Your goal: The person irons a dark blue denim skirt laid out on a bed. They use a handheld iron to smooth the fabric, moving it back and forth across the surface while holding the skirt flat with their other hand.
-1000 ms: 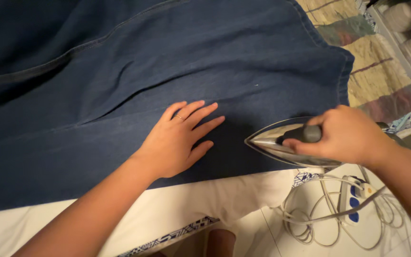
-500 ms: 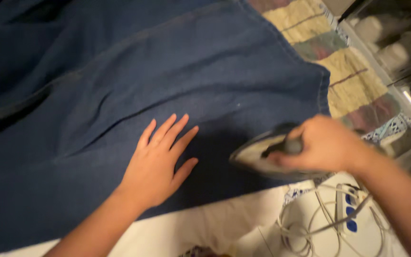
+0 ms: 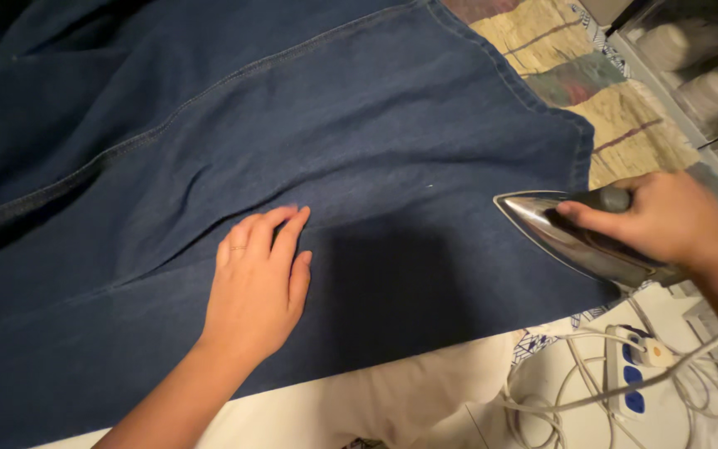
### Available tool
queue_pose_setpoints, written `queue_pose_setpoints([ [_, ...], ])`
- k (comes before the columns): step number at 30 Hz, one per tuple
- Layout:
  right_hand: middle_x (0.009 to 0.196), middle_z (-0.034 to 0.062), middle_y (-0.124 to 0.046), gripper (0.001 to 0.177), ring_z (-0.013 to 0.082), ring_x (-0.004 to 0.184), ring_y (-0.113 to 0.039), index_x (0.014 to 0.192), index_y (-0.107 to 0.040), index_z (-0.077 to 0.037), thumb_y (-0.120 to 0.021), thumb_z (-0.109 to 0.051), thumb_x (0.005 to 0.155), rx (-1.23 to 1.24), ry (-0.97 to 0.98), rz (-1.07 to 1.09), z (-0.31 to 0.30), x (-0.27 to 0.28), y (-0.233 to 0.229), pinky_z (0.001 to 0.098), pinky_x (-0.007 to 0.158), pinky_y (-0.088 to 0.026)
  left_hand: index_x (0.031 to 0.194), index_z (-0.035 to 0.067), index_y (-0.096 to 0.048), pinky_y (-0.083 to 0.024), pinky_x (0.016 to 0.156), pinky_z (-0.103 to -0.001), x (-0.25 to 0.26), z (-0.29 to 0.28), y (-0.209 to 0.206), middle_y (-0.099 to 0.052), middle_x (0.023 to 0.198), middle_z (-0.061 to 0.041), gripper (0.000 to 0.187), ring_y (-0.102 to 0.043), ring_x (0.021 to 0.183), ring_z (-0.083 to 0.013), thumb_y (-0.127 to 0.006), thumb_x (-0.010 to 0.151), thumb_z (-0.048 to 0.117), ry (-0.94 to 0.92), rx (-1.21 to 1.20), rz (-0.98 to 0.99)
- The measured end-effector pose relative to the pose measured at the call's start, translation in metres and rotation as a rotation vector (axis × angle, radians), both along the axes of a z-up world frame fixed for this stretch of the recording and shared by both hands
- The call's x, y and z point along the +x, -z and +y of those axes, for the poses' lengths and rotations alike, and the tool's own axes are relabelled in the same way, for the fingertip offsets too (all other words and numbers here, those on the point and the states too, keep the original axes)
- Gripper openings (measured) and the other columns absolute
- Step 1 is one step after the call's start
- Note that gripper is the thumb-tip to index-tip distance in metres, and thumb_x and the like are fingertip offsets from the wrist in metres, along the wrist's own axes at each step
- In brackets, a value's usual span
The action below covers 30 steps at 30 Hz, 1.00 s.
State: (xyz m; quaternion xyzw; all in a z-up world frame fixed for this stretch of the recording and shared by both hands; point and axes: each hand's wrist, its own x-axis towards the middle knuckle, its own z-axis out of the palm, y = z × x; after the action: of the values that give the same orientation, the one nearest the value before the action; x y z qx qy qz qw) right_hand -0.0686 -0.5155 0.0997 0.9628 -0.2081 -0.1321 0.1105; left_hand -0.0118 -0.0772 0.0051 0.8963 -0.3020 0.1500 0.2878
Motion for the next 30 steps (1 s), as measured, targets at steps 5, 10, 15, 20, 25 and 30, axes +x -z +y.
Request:
queue_pose_setpoints([
  [5, 0.054, 0.0131, -0.071, 0.063, 0.0294, 0.052, -0.070, 0.070, -0.082, -0.010, -0.075, -0.072, 0.064, 0.297, -0.044, 0.044, 0.032, 0.008, -0.008, 0.0422, 0.058, -0.056, 0.111, 0.009, -0.067, -0.042, 0.093, -0.047, 0.005, -0.005, 0.003, -0.063, 0.105, -0.008, 0.025, -0.057, 0.103, -0.0303, -0.069, 0.091, 0.025, -0.055, -0.014, -0.026],
  [10, 0.062, 0.0143, -0.069, 0.063, 0.0342, 0.060, -0.070, 0.081, -0.081, -0.016, -0.071, -0.076, 0.063, 0.129, -0.373, 0.177, 0.150, 0.012, -0.025, 0.0429, 0.061, -0.056, 0.097, 0.010, -0.070, -0.043, 0.088, -0.046, 0.017, -0.007, 0.007, -0.066, 0.092, -0.005, 0.020, -0.060, 0.093, -0.0295, -0.070, 0.093, 0.030, -0.059, 0.012, -0.040],
  [15, 0.063, 0.0142, -0.070, 0.063, 0.0355, 0.063, -0.069, 0.077, -0.082, -0.020, -0.070, -0.080, 0.065, 0.213, -0.313, 0.010, 0.175, 0.010, -0.026, 0.0424, 0.063, -0.056, 0.087, 0.009, -0.071, -0.044, 0.081, -0.045, 0.025, -0.004, 0.006, -0.066, 0.083, -0.006, 0.025, -0.061, 0.086, -0.0297, -0.069, 0.093, 0.034, -0.037, 0.041, -0.041],
  [20, 0.067, 0.0156, -0.073, 0.065, 0.0361, 0.066, -0.072, 0.078, -0.082, -0.017, -0.062, -0.078, 0.068, 0.158, -0.078, -0.067, 0.098, 0.011, -0.019, 0.0448, 0.065, -0.058, 0.086, 0.009, -0.071, -0.045, 0.080, -0.044, 0.027, 0.000, 0.004, -0.066, 0.080, -0.005, 0.029, -0.062, 0.083, -0.0288, -0.069, 0.093, 0.038, -0.033, 0.045, -0.022],
  [25, 0.073, 0.0218, -0.075, 0.084, 0.0362, 0.071, -0.076, 0.084, -0.080, 0.000, -0.066, -0.082, 0.072, 0.104, 0.162, -0.171, 0.008, 0.007, -0.004, 0.0457, 0.070, -0.058, 0.087, 0.009, -0.071, -0.045, 0.081, -0.044, 0.023, -0.002, 0.007, -0.066, 0.082, -0.006, 0.029, -0.062, 0.084, -0.0293, -0.069, 0.093, 0.038, -0.042, 0.015, -0.049],
  [30, 0.074, 0.0223, -0.074, 0.088, 0.0341, 0.068, -0.076, 0.083, -0.081, 0.004, -0.063, -0.082, 0.080, 0.142, 0.274, -0.134, -0.021, 0.010, 0.008, 0.0458, 0.069, -0.058, 0.086, 0.010, -0.071, -0.045, 0.081, -0.045, 0.021, 0.000, 0.005, -0.065, 0.081, -0.006, 0.028, -0.061, 0.084, -0.0293, -0.069, 0.093, 0.037, -0.035, 0.017, -0.039],
])
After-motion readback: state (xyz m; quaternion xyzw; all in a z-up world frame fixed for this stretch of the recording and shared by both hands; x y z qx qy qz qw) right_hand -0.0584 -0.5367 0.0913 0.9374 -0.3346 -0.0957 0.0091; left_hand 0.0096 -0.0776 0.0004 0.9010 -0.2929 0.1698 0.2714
